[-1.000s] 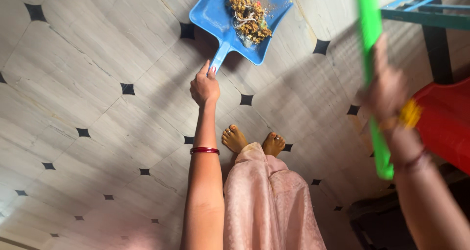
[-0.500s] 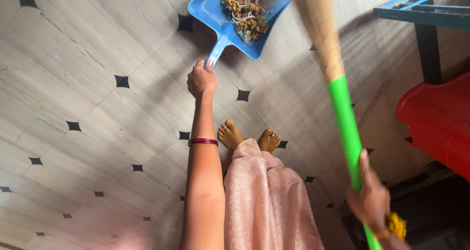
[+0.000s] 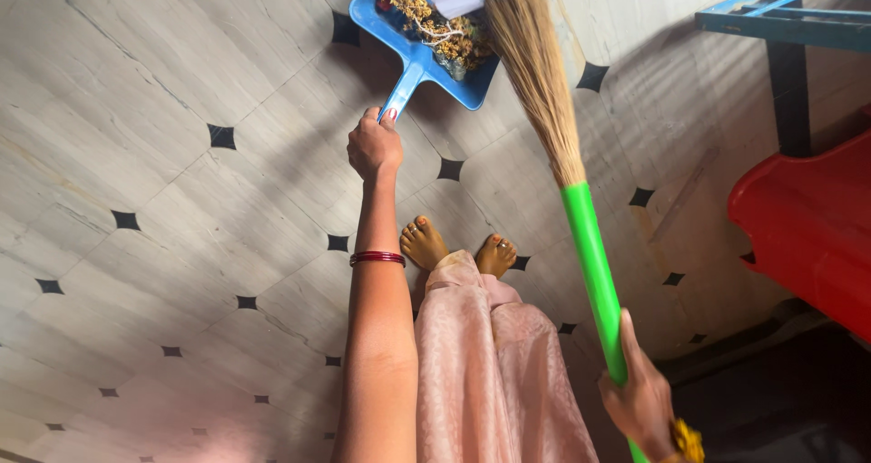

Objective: The person sweeps debris and a piece of paper into a dustpan using a broom and then walks while carrying them.

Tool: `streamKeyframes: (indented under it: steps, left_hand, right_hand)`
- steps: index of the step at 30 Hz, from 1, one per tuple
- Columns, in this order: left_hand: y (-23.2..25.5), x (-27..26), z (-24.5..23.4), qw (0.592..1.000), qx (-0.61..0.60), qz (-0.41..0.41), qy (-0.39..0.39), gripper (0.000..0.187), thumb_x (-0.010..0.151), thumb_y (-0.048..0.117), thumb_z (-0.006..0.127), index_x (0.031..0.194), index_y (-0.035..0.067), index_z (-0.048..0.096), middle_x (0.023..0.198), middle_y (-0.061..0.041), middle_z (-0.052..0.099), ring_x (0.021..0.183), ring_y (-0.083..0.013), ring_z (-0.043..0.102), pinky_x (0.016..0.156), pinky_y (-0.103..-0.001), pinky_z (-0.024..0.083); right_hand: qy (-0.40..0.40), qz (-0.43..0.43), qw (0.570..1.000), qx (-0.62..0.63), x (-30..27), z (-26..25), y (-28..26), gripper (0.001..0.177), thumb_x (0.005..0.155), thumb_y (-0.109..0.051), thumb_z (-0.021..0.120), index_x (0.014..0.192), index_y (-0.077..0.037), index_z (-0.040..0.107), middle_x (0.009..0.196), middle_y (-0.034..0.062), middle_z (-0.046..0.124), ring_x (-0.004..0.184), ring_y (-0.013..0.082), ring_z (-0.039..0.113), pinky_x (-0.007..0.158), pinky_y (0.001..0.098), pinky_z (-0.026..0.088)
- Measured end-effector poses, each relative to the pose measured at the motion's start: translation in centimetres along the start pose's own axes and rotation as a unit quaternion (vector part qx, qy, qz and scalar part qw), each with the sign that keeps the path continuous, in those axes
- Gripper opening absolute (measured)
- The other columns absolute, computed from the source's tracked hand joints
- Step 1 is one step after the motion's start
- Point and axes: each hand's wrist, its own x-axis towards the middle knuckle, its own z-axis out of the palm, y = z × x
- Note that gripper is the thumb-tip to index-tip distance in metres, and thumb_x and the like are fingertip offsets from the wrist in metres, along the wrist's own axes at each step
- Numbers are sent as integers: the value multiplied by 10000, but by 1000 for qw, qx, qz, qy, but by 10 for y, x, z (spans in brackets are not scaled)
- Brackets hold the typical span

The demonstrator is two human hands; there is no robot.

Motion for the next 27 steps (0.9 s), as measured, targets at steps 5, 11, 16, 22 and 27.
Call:
streamKeyframes:
  steps: [5, 11, 16, 22, 27]
  left_hand:
    - [-8, -5, 7, 1000, -8, 3, 16, 260, 997, 393, 577, 1127, 217, 718, 1054, -81, 764, 1006, -332, 719, 874, -469, 544]
    - [-26, -25, 28, 999, -32, -9, 31, 265, 999, 376, 574, 1130, 186, 705, 1056, -97, 759, 988, -342, 725, 853, -475, 552]
    - [-29, -43, 46, 997, -46, -44, 35, 284, 1006, 397, 565, 1115, 174, 703, 1043, -107, 759, 966, -348, 728, 835, -479, 556]
    - [-29, -39, 46, 997, -46, -45, 30, 295, 1023, 402, 536, 1111, 175, 702, 1023, -101, 772, 954, -340, 735, 837, -469, 560]
    - [-26, -36, 38, 998, -45, -53, 9, 299, 1031, 407, 532, 1137, 183, 698, 1032, -102, 773, 980, -335, 731, 865, -465, 552]
  right_hand:
    - [86, -64, 993, -45, 33, -27, 12, 816, 850, 97, 624, 1611, -39, 364, 951, 185, 711, 658, 250, 702, 511, 299, 550]
    - [169, -244, 945, -136, 252, -88, -49, 855, 988, -74, 682, 1723, -124, 249, 1002, 180, 667, 667, 220, 615, 509, 333, 519]
    - [70, -167, 957, -225, 316, -74, -85, 975, 922, -71, 670, 1721, -241, 137, 923, 276, 647, 677, 387, 673, 482, 451, 543]
    - [0, -116, 974, -194, 201, 3, 10, 1008, 833, -94, 619, 1697, -289, 137, 955, 322, 627, 752, 494, 668, 622, 569, 549]
    - [-112, 3, 976, -188, 105, -20, 58, 842, 969, -318, 605, 1655, -296, 116, 1103, 238, 669, 746, 377, 731, 580, 457, 611]
